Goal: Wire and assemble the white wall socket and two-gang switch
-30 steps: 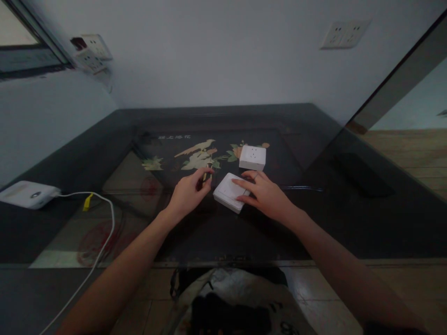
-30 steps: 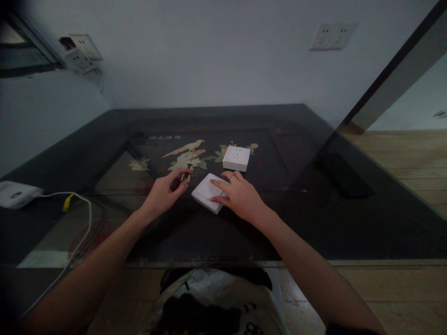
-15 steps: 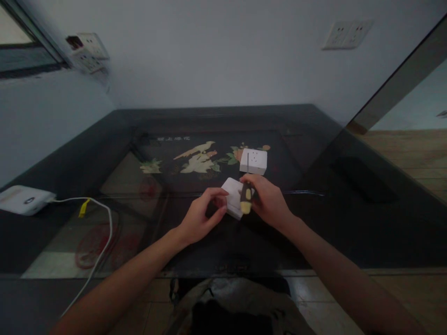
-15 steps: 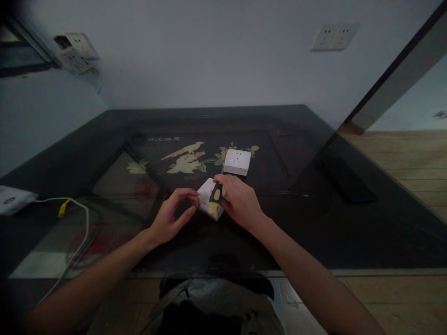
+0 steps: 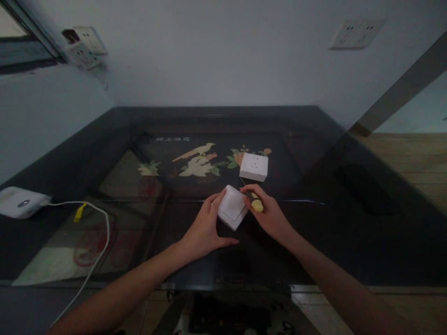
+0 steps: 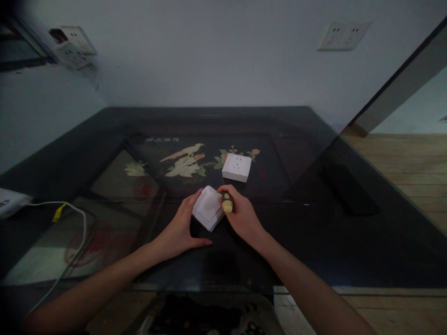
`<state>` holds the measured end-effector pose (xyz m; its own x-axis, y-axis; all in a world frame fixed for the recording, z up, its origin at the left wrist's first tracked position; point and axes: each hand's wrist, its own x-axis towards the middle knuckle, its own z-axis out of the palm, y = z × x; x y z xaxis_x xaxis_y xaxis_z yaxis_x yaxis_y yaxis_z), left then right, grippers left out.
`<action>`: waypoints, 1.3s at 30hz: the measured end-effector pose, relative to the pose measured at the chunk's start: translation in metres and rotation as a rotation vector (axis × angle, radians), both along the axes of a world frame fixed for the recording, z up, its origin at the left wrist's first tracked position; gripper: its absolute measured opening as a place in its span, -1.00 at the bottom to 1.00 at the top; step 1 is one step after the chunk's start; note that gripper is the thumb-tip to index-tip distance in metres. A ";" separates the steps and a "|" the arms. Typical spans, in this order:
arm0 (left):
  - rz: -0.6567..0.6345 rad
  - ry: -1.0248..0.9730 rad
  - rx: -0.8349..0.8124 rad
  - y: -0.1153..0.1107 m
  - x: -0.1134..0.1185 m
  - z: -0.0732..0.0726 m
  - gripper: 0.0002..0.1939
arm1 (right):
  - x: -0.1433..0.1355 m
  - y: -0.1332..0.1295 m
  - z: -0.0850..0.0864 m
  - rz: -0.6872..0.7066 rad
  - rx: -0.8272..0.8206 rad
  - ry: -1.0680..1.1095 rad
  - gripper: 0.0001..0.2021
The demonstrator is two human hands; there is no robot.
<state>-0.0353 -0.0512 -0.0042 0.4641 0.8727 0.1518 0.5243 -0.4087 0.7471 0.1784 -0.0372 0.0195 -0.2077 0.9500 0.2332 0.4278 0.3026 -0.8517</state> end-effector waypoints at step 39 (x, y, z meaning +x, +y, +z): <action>-0.150 -0.476 -0.182 -0.003 -0.005 0.007 -0.04 | 0.027 0.013 0.050 -0.290 0.052 0.547 -0.68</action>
